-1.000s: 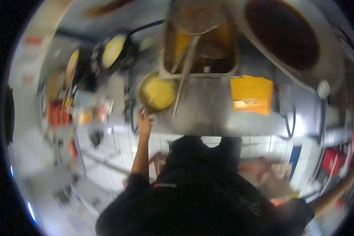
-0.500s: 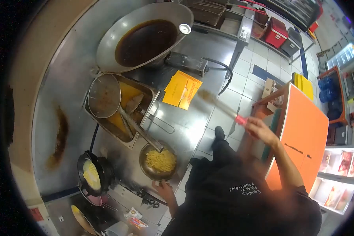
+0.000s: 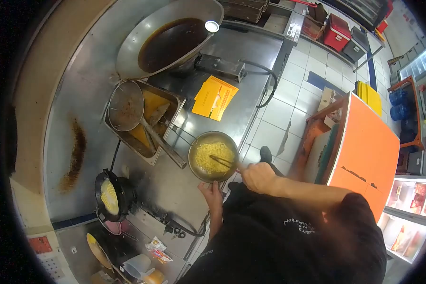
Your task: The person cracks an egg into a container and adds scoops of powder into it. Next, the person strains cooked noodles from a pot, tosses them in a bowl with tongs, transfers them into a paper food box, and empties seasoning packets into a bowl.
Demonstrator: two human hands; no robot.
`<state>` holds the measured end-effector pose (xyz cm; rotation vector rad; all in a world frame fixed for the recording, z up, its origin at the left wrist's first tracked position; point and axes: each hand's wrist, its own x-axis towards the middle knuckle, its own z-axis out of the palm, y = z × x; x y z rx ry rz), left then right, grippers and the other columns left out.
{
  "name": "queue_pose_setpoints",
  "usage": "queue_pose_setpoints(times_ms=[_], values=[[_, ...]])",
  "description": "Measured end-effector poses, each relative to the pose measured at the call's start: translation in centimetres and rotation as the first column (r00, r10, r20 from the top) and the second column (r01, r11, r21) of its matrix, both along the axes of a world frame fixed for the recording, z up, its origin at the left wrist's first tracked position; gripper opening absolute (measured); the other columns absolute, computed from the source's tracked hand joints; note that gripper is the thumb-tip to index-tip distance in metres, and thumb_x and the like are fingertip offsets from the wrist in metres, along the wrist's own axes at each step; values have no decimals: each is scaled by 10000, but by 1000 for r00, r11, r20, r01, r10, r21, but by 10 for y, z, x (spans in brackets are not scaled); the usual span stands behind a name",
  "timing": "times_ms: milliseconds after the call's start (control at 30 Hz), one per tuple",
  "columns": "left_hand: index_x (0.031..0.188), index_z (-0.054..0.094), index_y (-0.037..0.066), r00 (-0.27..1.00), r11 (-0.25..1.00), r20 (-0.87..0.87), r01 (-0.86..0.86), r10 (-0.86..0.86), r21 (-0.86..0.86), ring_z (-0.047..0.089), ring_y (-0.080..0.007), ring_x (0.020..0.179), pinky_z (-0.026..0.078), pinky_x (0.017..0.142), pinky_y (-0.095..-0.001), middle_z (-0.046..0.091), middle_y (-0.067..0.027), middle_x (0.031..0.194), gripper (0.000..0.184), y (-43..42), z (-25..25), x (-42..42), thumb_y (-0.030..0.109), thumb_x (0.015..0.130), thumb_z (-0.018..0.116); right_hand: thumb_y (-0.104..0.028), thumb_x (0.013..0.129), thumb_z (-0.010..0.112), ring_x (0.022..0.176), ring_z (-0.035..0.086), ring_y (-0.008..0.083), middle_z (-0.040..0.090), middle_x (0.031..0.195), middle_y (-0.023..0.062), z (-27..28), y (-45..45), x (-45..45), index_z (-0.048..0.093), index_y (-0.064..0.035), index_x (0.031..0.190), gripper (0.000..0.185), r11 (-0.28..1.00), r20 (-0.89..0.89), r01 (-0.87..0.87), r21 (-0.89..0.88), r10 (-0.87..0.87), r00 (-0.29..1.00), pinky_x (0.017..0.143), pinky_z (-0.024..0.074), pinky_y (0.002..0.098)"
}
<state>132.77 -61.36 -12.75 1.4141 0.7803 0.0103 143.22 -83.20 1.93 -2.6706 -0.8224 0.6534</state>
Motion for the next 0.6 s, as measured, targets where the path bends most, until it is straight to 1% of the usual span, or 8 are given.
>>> queue_pose_setpoints(times_ms=[100,133,167,200,267,333,367,600], values=[[1390,274,40,998,998,7,-68,68,-16,639,-151,817,507,668,-279,669,-134,963,473,6,-8,3,58,1074,625,-305,1040,625,726,748,446,744,817,240,18,-19,17,610,-56,1454,483,989,-117,-46,-139,30,993,630,574,589],[1408,270,30,994,997,74,-75,76,-22,668,-188,918,535,757,-301,670,-144,995,491,7,-19,2,58,1074,628,-280,1043,613,718,747,436,727,765,215,35,-26,32,649,-33,1311,367,989,-117,-18,-147,1,993,607,576,556],[1426,266,21,987,996,136,-86,89,-27,696,-224,1018,564,847,-324,670,-153,1026,510,6,-25,-2,59,1073,631,-282,1043,615,689,741,415,709,729,203,35,-34,38,649,-43,1206,291,995,68,9,-103,-2,998,583,563,543],[1450,264,12,987,989,159,-10,-14,147,693,-254,1088,560,915,-345,671,-160,1047,537,4,-20,0,66,1072,641,-251,1040,587,728,749,408,732,796,202,30,-29,46,630,-43,1315,348,993,52,-2,-120,9,999,629,577,541],[1492,263,1,988,974,135,43,-75,224,691,-262,1126,555,952,-349,674,-164,1066,585,1,-26,7,88,1071,660,-220,1034,570,758,751,405,751,847,200,10,-11,40,608,-35,1419,429,994,54,-62,-89,67,996,670,585,543],[1497,274,4,999,996,51,6,-11,89,688,-218,1041,547,881,-318,684,-154,1042,592,1,-28,8,116,1074,673,-281,1025,657,639,717,395,713,748,208,-10,-1,19,623,-83,1436,458,992,111,-124,-4,123,986,578,554,541],[1484,284,9,1000,999,3,6,-7,43,684,-196,990,540,841,-306,691,-147,1022,580,2,-14,11,128,1075,678,-282,1025,664,658,724,408,724,758,204,5,-4,23,644,-113,1411,423,992,25,-122,-36,123,992,596,570,538],[1454,295,25,998,999,55,-8,6,37,647,-161,845,513,752,-297,744,-173,1008,549,-7,-24,11,145,1082,680,-295,1025,669,674,716,421,709,726,207,4,0,21,617,-78,1448,478,989,74,-149,-14,149,986,619,555,557]])
